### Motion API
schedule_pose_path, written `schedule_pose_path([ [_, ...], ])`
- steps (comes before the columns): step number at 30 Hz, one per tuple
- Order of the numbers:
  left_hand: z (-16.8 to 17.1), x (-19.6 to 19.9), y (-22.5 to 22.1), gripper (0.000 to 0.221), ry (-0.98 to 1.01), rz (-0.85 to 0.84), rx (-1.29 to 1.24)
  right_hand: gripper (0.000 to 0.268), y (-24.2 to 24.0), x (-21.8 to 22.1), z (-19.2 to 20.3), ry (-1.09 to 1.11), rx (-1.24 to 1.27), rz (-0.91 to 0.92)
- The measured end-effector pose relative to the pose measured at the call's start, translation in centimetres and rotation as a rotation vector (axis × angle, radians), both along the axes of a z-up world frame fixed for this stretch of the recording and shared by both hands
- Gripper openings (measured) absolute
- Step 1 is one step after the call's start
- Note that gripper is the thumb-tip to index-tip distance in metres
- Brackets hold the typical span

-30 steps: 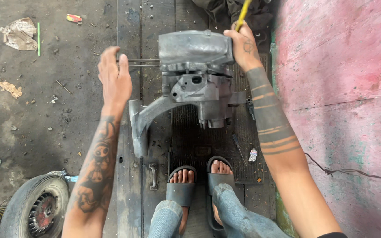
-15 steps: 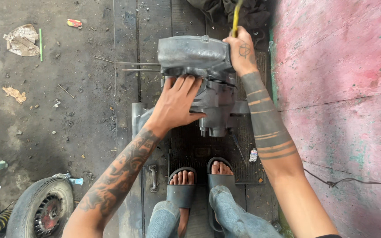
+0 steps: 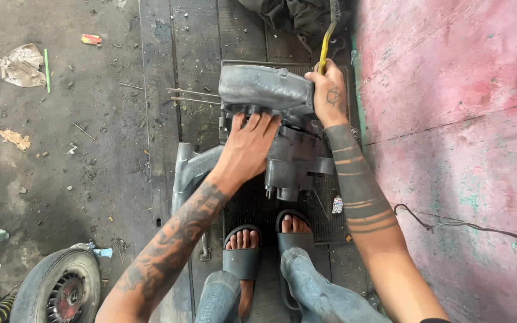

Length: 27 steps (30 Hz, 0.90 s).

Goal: The person cleans a metal engine casing by scraping residue from its surface with a small tool and wiping the part by hand.

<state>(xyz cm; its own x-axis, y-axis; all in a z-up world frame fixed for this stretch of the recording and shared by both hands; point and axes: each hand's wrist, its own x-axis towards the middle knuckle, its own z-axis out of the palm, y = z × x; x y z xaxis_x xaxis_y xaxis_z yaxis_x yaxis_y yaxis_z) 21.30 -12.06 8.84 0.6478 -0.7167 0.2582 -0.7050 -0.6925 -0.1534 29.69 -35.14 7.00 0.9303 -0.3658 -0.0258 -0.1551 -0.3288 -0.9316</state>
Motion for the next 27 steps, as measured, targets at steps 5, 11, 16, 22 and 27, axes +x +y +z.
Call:
schedule_pose_path([
  [5,0.2,0.9,0.6,0.093,0.053,-0.075,-0.063,0.015,-0.9,1.6,-2.4,-0.005,-0.011,-0.018],
  [11,-0.1,1.0,0.8,0.095,0.184,-0.095,-0.189,0.013,0.5,2.3,-1.0,0.018,0.034,-0.019],
  [16,-0.7,0.0,0.5,0.095,0.278,-0.039,-0.223,0.016,1.2,2.2,0.6,0.041,0.061,0.052],
  [22,-0.3,-2.0,0.1,0.096,0.172,-0.019,-0.129,0.013,0.9,-0.8,3.0,0.063,-0.008,0.047],
  [27,0.1,-2.2,0.3,0.095,0.184,0.003,-0.105,0.017,-1.8,-4.1,3.7,-0.616,0.433,-0.104],
])
